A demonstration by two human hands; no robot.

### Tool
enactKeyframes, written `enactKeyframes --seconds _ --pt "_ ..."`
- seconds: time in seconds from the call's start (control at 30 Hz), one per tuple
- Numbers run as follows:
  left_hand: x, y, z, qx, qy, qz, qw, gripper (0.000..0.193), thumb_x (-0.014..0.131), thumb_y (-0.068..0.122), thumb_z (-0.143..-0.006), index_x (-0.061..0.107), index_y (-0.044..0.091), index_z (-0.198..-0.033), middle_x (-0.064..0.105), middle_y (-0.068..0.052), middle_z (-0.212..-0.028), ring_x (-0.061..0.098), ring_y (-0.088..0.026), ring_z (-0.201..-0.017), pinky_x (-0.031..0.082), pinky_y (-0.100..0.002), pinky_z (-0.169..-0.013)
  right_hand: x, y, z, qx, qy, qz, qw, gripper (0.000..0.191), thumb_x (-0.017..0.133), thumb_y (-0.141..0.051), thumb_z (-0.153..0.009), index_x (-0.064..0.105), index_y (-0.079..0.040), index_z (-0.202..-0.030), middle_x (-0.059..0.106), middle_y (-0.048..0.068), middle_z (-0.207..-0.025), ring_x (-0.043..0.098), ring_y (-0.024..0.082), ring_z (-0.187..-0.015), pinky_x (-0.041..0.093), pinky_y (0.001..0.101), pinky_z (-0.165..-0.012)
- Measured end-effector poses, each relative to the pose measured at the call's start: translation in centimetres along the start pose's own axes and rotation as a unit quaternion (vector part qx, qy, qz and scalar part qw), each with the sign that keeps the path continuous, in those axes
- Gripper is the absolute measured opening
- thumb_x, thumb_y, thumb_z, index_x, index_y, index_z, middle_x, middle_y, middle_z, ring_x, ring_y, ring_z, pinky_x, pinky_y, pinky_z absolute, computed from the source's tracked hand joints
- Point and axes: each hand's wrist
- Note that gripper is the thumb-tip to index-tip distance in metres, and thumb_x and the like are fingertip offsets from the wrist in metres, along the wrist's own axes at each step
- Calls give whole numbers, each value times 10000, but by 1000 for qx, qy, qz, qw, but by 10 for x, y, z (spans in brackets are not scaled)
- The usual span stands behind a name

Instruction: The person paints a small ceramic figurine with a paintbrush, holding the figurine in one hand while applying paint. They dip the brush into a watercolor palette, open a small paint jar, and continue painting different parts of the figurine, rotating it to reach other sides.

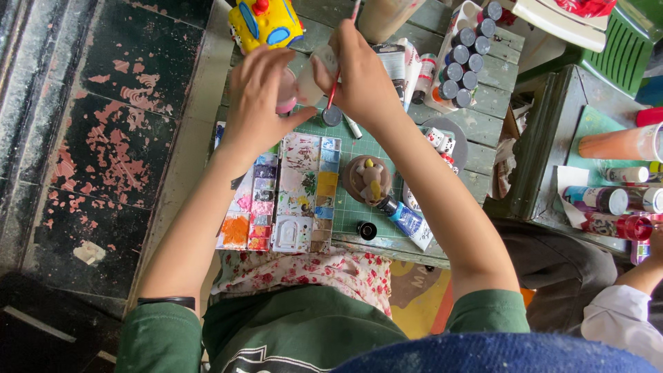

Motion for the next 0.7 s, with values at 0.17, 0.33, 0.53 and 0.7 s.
enactKeyframes --seconds 0.17,0.33,0.53,0.7 --pt "-13 30 4 -96 -63 322 940 464 793 318 -1006 576 40 -1307 712 -115 -1100 728 -220 -991 570 -333 -849 -39 -36 10 21 -39 -108 993 433 770 -188 -1083 362 -42 -1076 596 142 -985 607 299 -799 507 371 -726" --pt "-40 24 31 -224 -232 529 785 378 713 310 -910 643 13 -1134 681 -40 -875 623 -104 -653 518 -250 -576 -55 -69 35 29 -139 -188 972 393 725 -138 -1056 344 -44 -1036 582 160 -1022 529 288 -756 484 334 -697" --pt "-23 19 68 -315 -246 843 359 398 693 309 -1027 635 -69 -1136 552 79 -672 499 -91 -494 457 -252 -476 -34 -96 47 -104 -92 -84 987 322 681 -105 -1024 367 -35 -1047 612 191 -1136 655 371 -824 536 415 -674" --pt "-24 30 62 -281 -233 854 370 502 695 443 -1026 601 -12 -1215 667 -55 -821 632 -218 -554 599 -409 -623 -45 -100 27 -143 -138 6 980 241 637 -155 -1001 433 -46 -1067 649 169 -933 663 394 -741 515 469 -614"
Point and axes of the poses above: each hand's wrist, its own z-axis away from the middle knuckle, its own x-axis out of the palm, y = z × x
